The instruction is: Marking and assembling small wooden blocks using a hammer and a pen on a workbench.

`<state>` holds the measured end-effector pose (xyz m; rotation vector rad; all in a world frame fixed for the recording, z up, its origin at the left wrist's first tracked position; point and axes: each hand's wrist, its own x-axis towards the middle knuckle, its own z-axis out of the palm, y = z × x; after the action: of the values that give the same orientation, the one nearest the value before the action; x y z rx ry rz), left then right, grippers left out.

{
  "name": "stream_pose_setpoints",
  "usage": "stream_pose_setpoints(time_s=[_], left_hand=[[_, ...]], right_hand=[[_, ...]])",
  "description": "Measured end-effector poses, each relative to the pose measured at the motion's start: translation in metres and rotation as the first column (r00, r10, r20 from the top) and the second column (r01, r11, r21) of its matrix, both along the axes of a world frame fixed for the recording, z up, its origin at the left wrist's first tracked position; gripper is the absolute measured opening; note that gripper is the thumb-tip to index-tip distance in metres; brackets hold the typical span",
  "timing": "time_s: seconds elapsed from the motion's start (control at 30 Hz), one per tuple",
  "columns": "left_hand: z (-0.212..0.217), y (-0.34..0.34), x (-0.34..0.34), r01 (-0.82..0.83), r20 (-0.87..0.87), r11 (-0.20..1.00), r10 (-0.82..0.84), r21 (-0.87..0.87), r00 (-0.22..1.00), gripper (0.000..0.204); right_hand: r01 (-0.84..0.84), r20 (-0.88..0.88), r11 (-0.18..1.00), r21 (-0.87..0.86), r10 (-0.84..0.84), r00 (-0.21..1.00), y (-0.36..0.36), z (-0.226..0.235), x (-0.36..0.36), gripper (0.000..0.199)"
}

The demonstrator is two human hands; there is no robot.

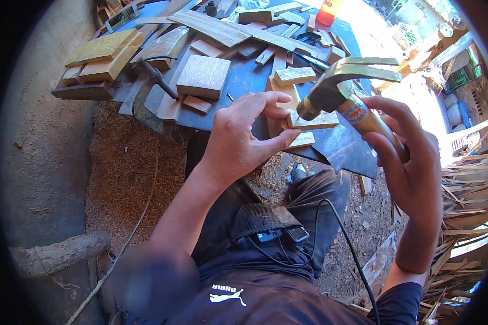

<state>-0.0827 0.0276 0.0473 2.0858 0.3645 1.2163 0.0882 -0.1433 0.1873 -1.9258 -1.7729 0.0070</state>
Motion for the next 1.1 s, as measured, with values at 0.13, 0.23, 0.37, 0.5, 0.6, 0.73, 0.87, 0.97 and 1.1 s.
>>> stream_pose_setpoints(time_s=[0.13, 0.23, 0.37, 0.5, 0.6, 0.73, 0.87, 0.97, 1.1], left_hand=[[-0.001, -0.001, 0.003, 0.017, 0.016, 1.0, -0.017, -0.017, 1.0, 0.052], [-0.001, -0.001, 0.003, 0.012, 0.019, 0.999, -0.012, -0.03, 1.0, 0.051], [0.001, -0.001, 0.0, -0.002, 0.002, 1.0, 0.002, -0.022, 1.0, 0.051], [0.0, -0.002, 0.003, 0.018, 0.018, 0.999, -0.018, -0.044, 1.0, 0.056], [0.001, -0.005, 0.002, 0.047, 0.025, 0.989, -0.044, -0.139, 0.999, 0.061], [-0.002, -0.003, 0.001, 0.041, 0.016, 0.99, -0.04, -0.138, 0.999, 0.061], [0.001, -0.002, 0.004, 0.069, 0.027, 0.986, -0.066, -0.15, 0.997, 0.059], [0.002, -0.004, 0.005, 0.063, 0.019, 0.982, -0.061, -0.178, 0.998, 0.056], [0.0, -0.004, 0.001, 0.037, -0.007, 0.986, -0.039, -0.163, 0.999, 0.053]], right_hand=[[-0.052, 0.128, 0.996, 0.07, 0.043, 0.991, 0.0, -0.001, 0.002, 0.032], [-0.131, 0.217, 0.987, 0.088, 0.11, 0.97, 0.002, 0.0, 0.002, 0.031], [-0.056, 0.099, 0.958, 0.28, 0.029, 0.995, -0.004, 0.01, 0.002, 0.032], [0.095, 0.125, 0.979, 0.179, -0.119, 0.985, -0.012, 0.01, -0.004, 0.03], [-0.094, 0.156, 0.987, 0.132, 0.073, 0.985, 0.005, -0.014, -0.003, 0.035], [-0.027, 0.136, 0.996, 0.08, 0.016, 0.991, 0.002, 0.007, -0.009, 0.038], [0.115, -0.049, 0.96, 0.255, -0.106, 0.993, -0.01, 0.01, -0.002, 0.032], [0.043, 0.087, 0.996, 0.08, -0.05, 0.995, 0.0, -0.007, -0.004, 0.027], [0.016, 0.081, 1.0, -0.014, -0.015, 0.997, 0.004, 0.007, -0.008, 0.029]])
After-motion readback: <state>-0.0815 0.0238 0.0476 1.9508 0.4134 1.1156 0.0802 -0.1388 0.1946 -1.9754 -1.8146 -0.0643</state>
